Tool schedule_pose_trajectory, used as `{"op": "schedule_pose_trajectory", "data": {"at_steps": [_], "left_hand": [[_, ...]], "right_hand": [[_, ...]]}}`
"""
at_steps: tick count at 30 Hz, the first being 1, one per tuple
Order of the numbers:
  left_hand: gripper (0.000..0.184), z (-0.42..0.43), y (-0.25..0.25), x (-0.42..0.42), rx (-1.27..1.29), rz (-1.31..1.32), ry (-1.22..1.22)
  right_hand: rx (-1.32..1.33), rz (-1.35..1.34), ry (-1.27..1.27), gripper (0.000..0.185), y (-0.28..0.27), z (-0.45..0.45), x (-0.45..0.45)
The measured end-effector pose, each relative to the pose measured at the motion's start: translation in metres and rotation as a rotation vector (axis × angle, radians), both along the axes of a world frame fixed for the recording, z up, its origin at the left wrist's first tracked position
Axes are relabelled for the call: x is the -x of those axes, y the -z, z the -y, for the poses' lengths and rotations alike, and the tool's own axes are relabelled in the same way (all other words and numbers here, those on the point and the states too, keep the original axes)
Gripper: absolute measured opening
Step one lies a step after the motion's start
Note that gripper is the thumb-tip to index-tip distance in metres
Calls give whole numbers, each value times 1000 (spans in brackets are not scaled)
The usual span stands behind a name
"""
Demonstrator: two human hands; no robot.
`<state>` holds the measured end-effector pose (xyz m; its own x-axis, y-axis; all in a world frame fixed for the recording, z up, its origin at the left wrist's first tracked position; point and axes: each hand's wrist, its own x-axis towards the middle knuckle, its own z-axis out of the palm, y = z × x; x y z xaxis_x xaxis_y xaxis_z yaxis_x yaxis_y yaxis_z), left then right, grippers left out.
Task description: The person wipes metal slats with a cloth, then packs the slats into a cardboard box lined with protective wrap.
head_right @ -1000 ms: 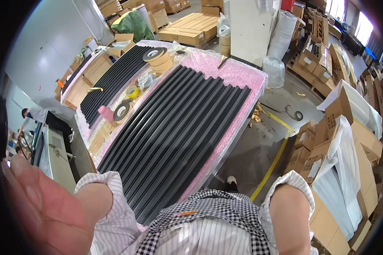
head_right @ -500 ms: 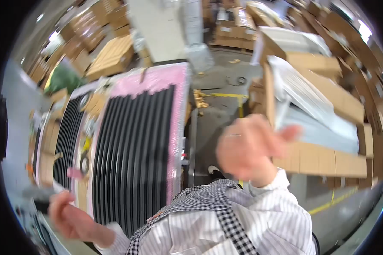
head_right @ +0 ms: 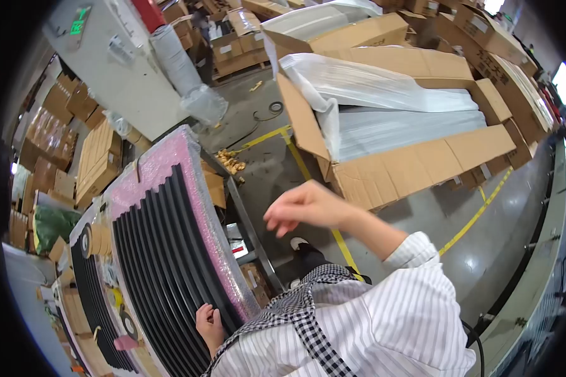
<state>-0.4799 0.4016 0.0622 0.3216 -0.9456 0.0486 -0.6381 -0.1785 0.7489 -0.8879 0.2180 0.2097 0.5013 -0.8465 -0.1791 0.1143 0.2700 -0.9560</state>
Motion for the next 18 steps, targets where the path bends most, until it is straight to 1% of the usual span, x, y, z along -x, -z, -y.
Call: {"op": "schedule_pose_trajectory", "data": {"at_steps": [4,7,11,13,14,15,16,17,18], "left_hand": [[19,28,-16,28,6,-95,51],[20,46,-48,49,140,53,118],[17,78,-88,81,191,182,106],[19,107,-120,117,203,221,127],[20,128,-138,143,199,254,148],[22,149,-150,172,191,287,163],[22,173,-158,207,213,293,144],[22,200,-168,245,313,350,236],[21,224,-178,284,401,411,332]], "right_hand": [[2,-407,321,24,33,25,121],[-19,-635,532,26,67,44,235],[-116,-746,839,29,76,57,360],[-104,-793,896,29,89,67,426],[-83,-896,877,30,97,75,460],[-59,-1000,853,30,106,82,496],[144,-1213,795,30,129,91,544],[350,-1422,726,29,155,101,590],[396,-1511,776,29,174,103,618]]}}
